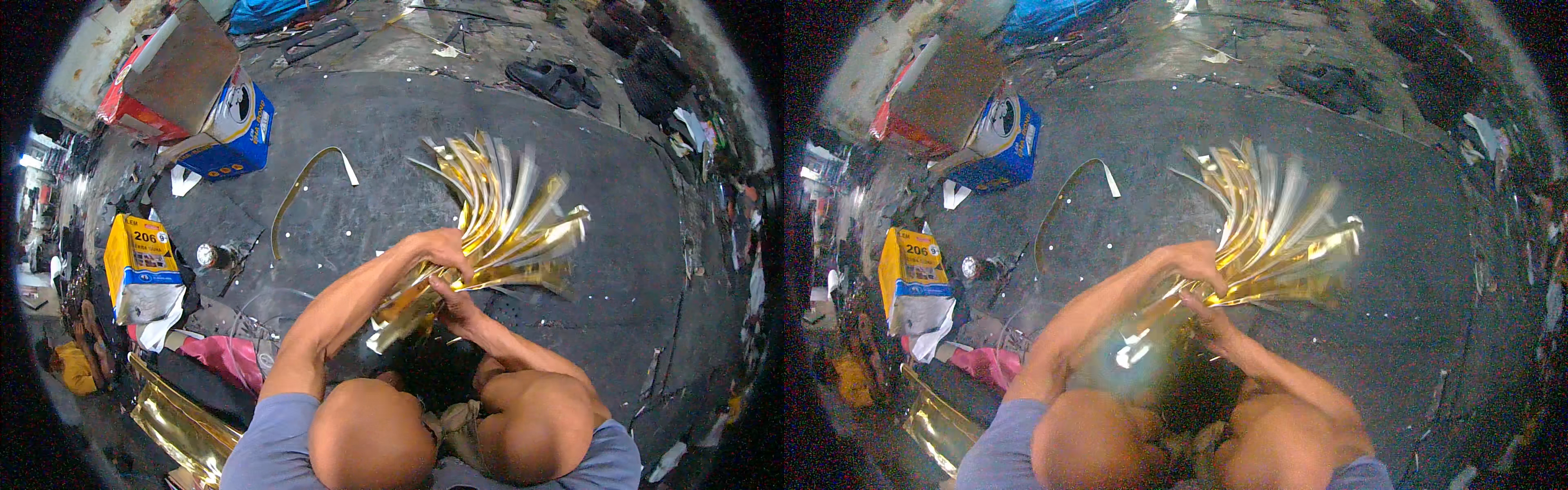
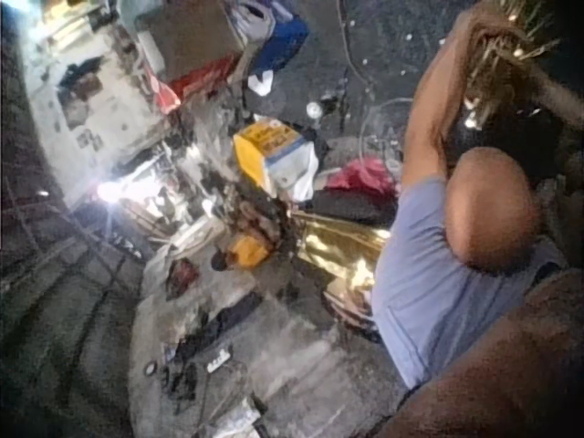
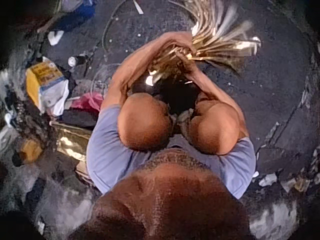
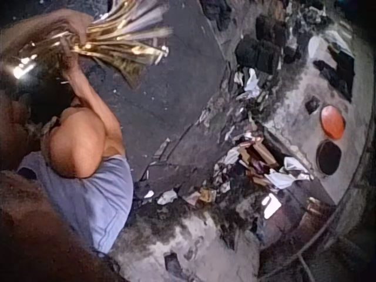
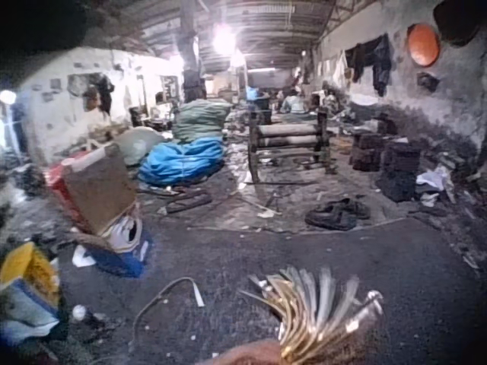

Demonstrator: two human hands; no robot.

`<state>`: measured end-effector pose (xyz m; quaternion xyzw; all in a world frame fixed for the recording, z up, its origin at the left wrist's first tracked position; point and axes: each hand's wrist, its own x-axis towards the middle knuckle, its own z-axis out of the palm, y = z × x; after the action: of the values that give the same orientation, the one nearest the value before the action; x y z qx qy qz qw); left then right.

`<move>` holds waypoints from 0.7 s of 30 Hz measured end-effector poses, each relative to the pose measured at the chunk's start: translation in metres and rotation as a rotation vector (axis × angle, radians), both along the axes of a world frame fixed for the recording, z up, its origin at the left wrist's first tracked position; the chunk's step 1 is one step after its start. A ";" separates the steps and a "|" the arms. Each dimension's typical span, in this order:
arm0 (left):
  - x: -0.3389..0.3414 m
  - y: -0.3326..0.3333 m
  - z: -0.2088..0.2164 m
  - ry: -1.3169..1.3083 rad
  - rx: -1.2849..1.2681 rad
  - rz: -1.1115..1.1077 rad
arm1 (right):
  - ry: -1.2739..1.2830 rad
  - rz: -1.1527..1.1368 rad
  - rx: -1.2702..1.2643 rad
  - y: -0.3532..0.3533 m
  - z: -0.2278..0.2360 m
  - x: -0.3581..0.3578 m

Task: The person sits on the floor and repeatedly peels white backing strips from gold foil sheets. The peeled strips are placed in a pile on the floor, and the process continues throughout the clip.

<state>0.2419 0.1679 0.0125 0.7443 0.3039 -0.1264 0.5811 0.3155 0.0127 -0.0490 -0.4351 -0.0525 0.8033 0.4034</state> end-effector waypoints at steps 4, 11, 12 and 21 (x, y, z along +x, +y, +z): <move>0.005 0.009 0.003 0.128 0.041 -0.265 | 0.157 0.226 0.098 0.006 0.016 0.003; -0.136 -0.020 -0.084 0.320 0.117 -0.182 | -0.416 1.344 0.664 0.005 0.062 0.008; -0.128 -0.017 -0.090 0.277 0.173 -0.153 | -0.399 1.327 0.600 -0.003 0.064 0.032; -0.089 -0.061 -0.050 0.357 0.736 -0.093 | -1.582 0.288 0.585 0.039 -0.019 0.211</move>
<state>0.1525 0.1068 -0.0373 0.8817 0.3910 -0.1627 0.2078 0.5267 0.0521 -0.0685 -0.7353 -0.5785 0.2609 0.2380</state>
